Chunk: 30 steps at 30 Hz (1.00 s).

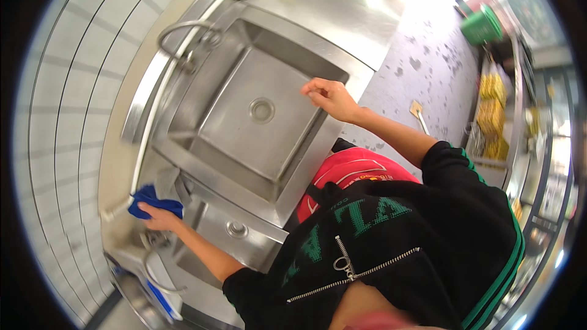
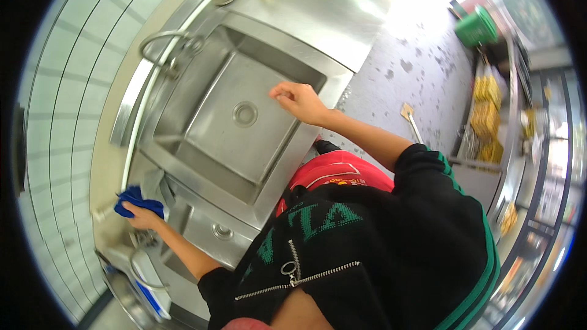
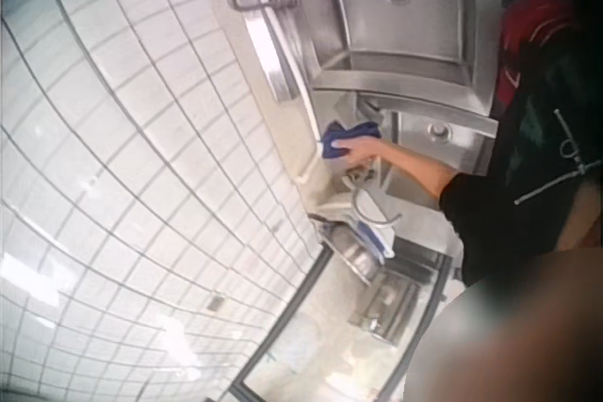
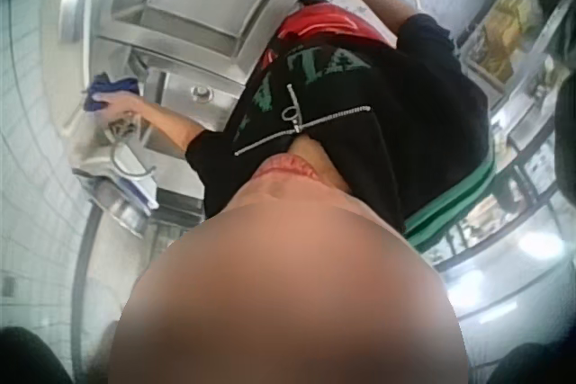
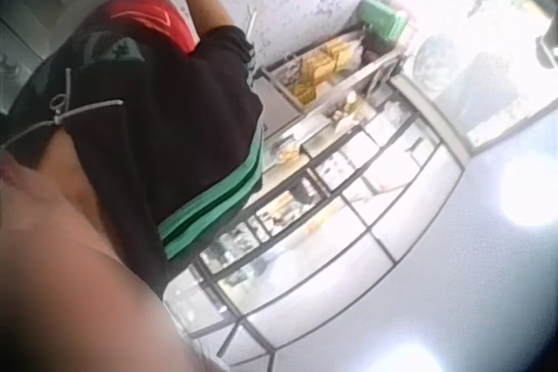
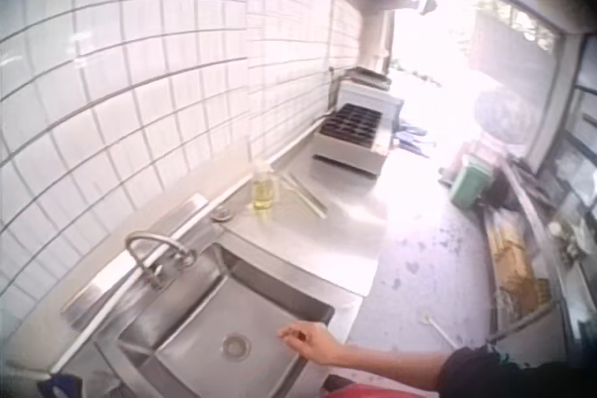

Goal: The person pours oil into a takoyaki pan, moves a tray of cooked takoyaki, and cleans the stainless steel counter and sink area with cloths. The person then walks toward the dining area.

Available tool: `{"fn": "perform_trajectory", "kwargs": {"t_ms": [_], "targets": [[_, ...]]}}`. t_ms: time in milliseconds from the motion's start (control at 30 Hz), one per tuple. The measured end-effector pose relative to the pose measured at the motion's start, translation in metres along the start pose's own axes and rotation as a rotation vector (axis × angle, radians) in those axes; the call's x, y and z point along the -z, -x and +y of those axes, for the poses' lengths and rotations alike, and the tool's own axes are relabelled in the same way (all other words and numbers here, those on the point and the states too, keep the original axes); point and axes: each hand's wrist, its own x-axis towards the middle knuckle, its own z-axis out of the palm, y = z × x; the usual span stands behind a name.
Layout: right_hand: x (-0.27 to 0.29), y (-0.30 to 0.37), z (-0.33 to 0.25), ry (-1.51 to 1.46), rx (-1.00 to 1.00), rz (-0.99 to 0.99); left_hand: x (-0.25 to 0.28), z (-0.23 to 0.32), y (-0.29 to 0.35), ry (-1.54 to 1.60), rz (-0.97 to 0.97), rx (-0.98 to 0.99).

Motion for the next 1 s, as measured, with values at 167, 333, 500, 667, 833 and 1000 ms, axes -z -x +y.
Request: {"fn": "perform_trajectory", "kwargs": {"t_ms": [167, 333, 500, 667, 833, 1000], "targets": [[0.067, 0.022, 0.058, -0.079, -0.234, 0.091, -0.083, -0.090, -0.018, -0.643, -0.150, -0.200], [0.168, -0.029, 0.083, 0.231, -0.213, 0.148, -0.097, -0.018, -0.045, -0.378, 0.298, -0.004], [0.271, -0.122, 0.114, 0.308, -0.080, 0.302, -0.137, 0.127, 0.079, -0.079, 0.150, 0.004], [0.357, -0.268, 0.167, 0.675, 0.116, 0.295, -0.294, 0.274, 0.255, 0.236, -0.273, 0.073], [0.407, -0.374, 0.219, 0.825, 0.134, 0.137, -0.507, 0.390, 0.382, 0.317, -0.547, -0.204], [0.451, -0.389, 0.241, 0.752, 0.231, 0.130, -0.632, 0.416, 0.489, -0.063, -0.898, -0.558]]}}
